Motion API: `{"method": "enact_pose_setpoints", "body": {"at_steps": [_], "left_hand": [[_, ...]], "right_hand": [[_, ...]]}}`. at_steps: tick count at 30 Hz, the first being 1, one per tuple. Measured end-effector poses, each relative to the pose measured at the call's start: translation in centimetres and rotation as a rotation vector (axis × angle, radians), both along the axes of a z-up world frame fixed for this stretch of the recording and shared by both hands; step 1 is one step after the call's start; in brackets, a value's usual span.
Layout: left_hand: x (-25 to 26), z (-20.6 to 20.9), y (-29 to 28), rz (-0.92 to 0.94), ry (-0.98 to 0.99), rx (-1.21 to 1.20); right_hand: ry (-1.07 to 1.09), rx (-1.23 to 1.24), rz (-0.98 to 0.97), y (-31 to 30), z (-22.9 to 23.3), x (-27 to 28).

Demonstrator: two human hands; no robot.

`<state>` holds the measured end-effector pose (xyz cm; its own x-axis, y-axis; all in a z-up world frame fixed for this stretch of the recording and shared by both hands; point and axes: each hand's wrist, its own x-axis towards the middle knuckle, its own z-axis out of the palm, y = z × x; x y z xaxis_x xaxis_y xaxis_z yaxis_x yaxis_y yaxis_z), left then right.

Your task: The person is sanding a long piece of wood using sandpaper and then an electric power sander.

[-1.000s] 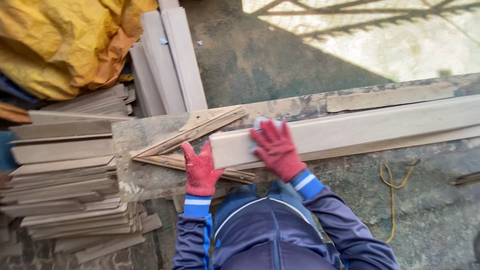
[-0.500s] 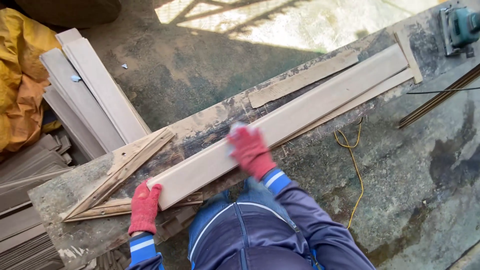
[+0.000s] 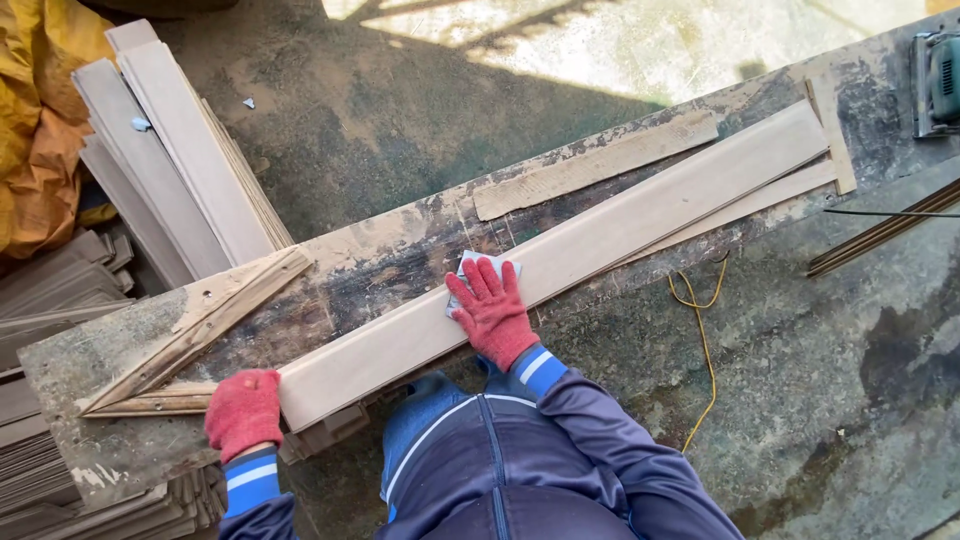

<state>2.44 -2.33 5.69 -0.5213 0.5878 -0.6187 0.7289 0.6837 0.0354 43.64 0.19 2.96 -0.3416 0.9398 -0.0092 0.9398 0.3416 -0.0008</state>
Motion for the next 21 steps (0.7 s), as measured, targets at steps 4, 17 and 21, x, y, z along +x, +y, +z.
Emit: {"method": "enact_pose_setpoints", "body": {"at_steps": [4,17,21], "left_hand": [[5.4,0.7,2.5,-0.411,0.342,0.220],[23.8,-1.8,3.8,-0.751,0.157,0.635],[23.6,-2.5,3.7,-0.768,0.147,0.749]], "right_hand": [[0.193,-0.039,0.021,0.2,-0.1,3.7],[0.016,-0.050,-0.318,1.4,-1.5,12.4],[0.090,-0.180,0.023,-0.4,-0.6,3.7]]}}
